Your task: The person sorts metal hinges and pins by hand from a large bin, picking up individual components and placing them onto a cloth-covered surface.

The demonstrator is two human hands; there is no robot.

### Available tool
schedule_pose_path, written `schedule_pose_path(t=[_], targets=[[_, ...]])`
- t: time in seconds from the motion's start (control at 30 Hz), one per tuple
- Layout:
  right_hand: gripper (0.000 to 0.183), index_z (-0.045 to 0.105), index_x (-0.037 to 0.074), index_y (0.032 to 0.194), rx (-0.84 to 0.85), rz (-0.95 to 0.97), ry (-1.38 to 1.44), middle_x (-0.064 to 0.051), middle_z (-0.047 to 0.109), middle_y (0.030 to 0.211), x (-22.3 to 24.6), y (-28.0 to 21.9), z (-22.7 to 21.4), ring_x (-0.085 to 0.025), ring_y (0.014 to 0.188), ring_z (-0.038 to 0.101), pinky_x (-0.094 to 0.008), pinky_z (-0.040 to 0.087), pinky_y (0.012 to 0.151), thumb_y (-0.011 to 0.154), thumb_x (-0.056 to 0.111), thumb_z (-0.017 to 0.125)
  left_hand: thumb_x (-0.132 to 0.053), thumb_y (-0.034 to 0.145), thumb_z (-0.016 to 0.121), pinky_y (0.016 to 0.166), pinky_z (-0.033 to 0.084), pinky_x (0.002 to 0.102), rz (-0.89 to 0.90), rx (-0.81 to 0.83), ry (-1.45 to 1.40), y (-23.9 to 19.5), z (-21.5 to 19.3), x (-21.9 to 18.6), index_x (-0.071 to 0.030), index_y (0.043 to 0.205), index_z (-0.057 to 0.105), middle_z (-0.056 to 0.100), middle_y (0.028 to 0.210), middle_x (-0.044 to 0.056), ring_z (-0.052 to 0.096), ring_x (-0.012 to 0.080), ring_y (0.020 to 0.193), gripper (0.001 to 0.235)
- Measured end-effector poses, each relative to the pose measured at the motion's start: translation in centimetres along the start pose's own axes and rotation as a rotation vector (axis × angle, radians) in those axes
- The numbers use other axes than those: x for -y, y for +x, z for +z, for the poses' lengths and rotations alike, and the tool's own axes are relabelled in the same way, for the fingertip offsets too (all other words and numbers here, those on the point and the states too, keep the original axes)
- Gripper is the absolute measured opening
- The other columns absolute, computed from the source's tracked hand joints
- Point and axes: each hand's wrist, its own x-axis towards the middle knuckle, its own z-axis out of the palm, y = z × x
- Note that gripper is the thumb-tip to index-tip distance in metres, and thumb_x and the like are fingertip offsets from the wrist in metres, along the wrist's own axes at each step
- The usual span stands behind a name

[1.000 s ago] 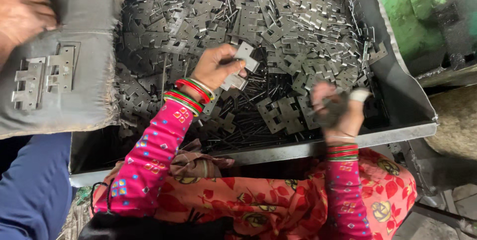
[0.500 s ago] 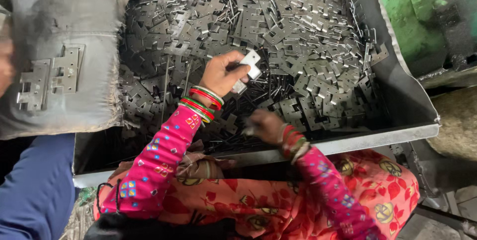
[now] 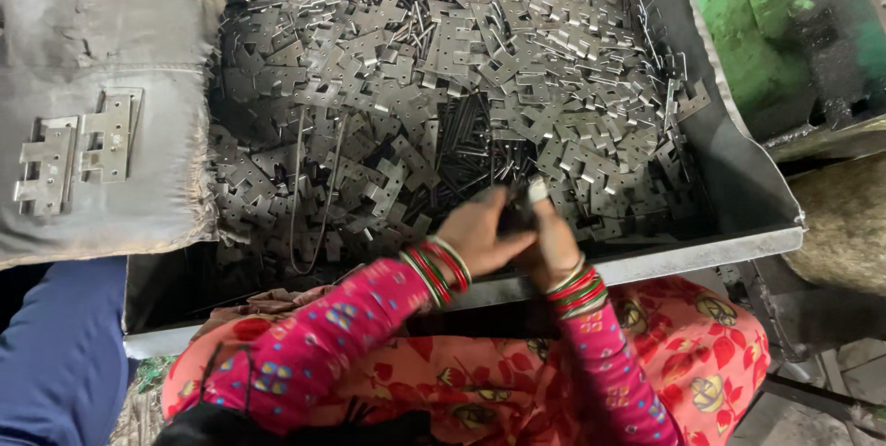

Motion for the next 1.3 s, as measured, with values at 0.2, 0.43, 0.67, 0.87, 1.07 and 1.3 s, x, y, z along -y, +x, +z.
schedule_pose_path(t=[0.2, 0.43, 0.67, 0.87, 1.07, 1.3], targets=[[0.044, 0.059, 0.017, 0.128, 0.058, -0.087, -0.444, -0.006, 0.072, 0.112, 0.0, 1.1, -1.0, -0.029, 0.105, 0.07, -0.05, 0.061, 0.086, 0.089, 0.038, 0.064, -0.016, 0.085, 0.064, 0.081, 0.055, 0.054, -0.202, -0.02, 0.181, 1.1, -2.3, 2.3, -0.002, 0.11, 0.058, 0.071, 0.088, 0.026, 0.069, 0.0461, 0.088, 0.029], [0.057, 0.064, 0.015, 0.121, -0.411, -0.196, -2.154, -0.009, 0.057, 0.131, 1.6, 3.8, -2.2, -0.03, 0.129, 0.053, -0.047, 0.055, 0.096, 0.078, 0.049, 0.081, -0.007, 0.085, 0.063, 0.079, 0.053, 0.055, -0.044, -0.114, 0.252, 1.8, -5.9, 2.1, 0.002, 0.109, 0.056, 0.071, 0.085, 0.025, 0.068, 0.0465, 0.086, 0.027], [0.052, 0.068, 0.006, 0.113, -0.407, -0.312, -1.72, -0.016, 0.067, 0.119, 2.7, 3.8, -5.2, -0.03, 0.112, 0.066, -0.043, 0.053, 0.104, 0.08, 0.043, 0.083, -0.005, 0.08, 0.066, 0.066, 0.058, 0.05, -0.086, -0.032, 0.614, 1.8, -10.1, -1.4, 0.004, 0.122, 0.055, 0.071, 0.078, 0.021, 0.071, 0.0401, 0.072, 0.045], [0.055, 0.06, 0.001, 0.13, 0.163, -0.412, -0.659, -0.022, 0.067, 0.116, 0.5, 3.9, -6.1, -0.034, 0.103, 0.063, -0.048, 0.051, 0.094, 0.088, 0.032, 0.076, -0.008, 0.077, 0.07, 0.065, 0.058, 0.048, -0.074, -0.208, 0.781, 2.2, -15.2, -0.9, -0.003, 0.109, 0.062, 0.074, 0.084, 0.017, 0.073, 0.0375, 0.074, 0.033], [0.057, 0.065, 0.005, 0.123, 0.309, -0.058, -2.034, -0.02, 0.073, 0.106, -1.6, 4.3, -0.4, -0.035, 0.102, 0.07, -0.045, 0.055, 0.093, 0.087, 0.049, 0.074, -0.019, 0.075, 0.077, 0.066, 0.06, 0.044, -0.455, -0.411, 1.068, 1.8, -22.4, 3.2, -0.016, 0.085, 0.075, 0.075, 0.083, 0.013, 0.075, 0.033, 0.078, 0.011], [0.044, 0.066, 0.007, 0.115, 0.341, -0.069, -2.189, -0.016, 0.069, 0.114, -3.1, 4.5, 0.0, -0.038, 0.113, 0.064, -0.047, 0.053, 0.096, 0.085, 0.037, 0.078, -0.019, 0.099, 0.069, 0.059, 0.058, 0.043, -0.883, -0.833, 1.295, -5.8, -34.2, 15.1, -0.016, 0.1, 0.075, 0.076, 0.08, 0.011, 0.075, 0.0315, 0.072, 0.007]])
